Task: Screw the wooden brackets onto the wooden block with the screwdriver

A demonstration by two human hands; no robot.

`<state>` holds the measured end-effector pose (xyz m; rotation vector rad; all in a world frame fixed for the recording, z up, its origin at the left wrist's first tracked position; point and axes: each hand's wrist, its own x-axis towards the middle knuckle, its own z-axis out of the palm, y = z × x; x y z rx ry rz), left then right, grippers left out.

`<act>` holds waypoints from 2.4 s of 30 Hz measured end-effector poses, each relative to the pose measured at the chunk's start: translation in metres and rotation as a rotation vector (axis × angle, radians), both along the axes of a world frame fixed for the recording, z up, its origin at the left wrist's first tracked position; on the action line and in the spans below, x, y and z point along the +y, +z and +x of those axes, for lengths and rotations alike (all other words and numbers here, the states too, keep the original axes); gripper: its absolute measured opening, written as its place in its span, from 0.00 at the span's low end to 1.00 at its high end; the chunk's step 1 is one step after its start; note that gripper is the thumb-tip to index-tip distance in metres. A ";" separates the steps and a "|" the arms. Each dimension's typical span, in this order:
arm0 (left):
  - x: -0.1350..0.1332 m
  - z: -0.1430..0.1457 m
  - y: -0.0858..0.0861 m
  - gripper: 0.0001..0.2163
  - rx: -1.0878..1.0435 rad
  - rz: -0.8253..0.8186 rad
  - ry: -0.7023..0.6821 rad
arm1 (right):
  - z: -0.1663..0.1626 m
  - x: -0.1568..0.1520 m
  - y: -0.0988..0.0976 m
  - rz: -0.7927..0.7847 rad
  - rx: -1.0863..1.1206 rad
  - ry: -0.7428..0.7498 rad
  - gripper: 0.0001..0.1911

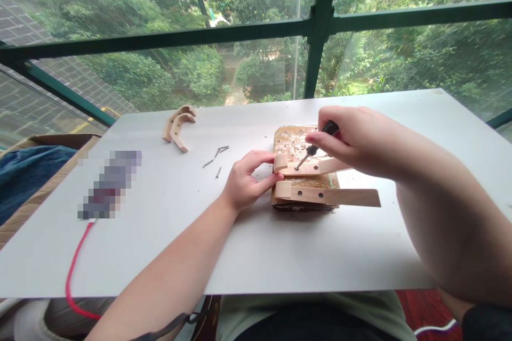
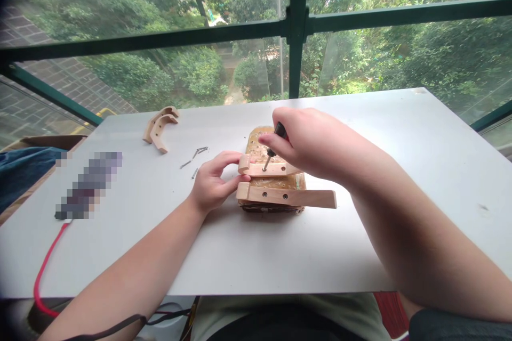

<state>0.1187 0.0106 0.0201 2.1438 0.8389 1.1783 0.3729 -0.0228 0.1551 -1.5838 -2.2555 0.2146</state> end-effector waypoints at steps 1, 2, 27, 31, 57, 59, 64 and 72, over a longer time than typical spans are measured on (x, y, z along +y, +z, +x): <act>0.000 0.000 0.000 0.14 -0.005 0.004 -0.003 | 0.000 -0.001 0.000 -0.010 0.003 0.018 0.16; 0.000 0.000 0.000 0.14 -0.008 0.010 -0.004 | -0.001 -0.002 0.001 -0.024 0.007 0.036 0.15; -0.002 0.001 0.004 0.13 -0.026 -0.049 0.008 | -0.006 -0.001 -0.009 0.086 0.188 0.196 0.07; -0.002 0.001 0.005 0.12 -0.003 -0.031 -0.004 | -0.009 0.000 -0.011 0.090 0.257 0.268 0.05; -0.003 0.002 0.006 0.15 0.039 -0.053 0.049 | 0.005 0.001 0.002 0.052 0.146 0.212 0.09; -0.003 0.002 0.006 0.15 0.038 -0.059 0.046 | 0.004 0.002 0.000 0.054 0.174 0.178 0.13; -0.003 0.002 0.005 0.14 0.035 -0.074 0.040 | 0.000 0.007 -0.006 0.040 0.184 0.077 0.18; -0.003 0.001 0.003 0.15 0.022 -0.089 0.027 | -0.004 0.009 -0.012 0.034 0.241 0.107 0.08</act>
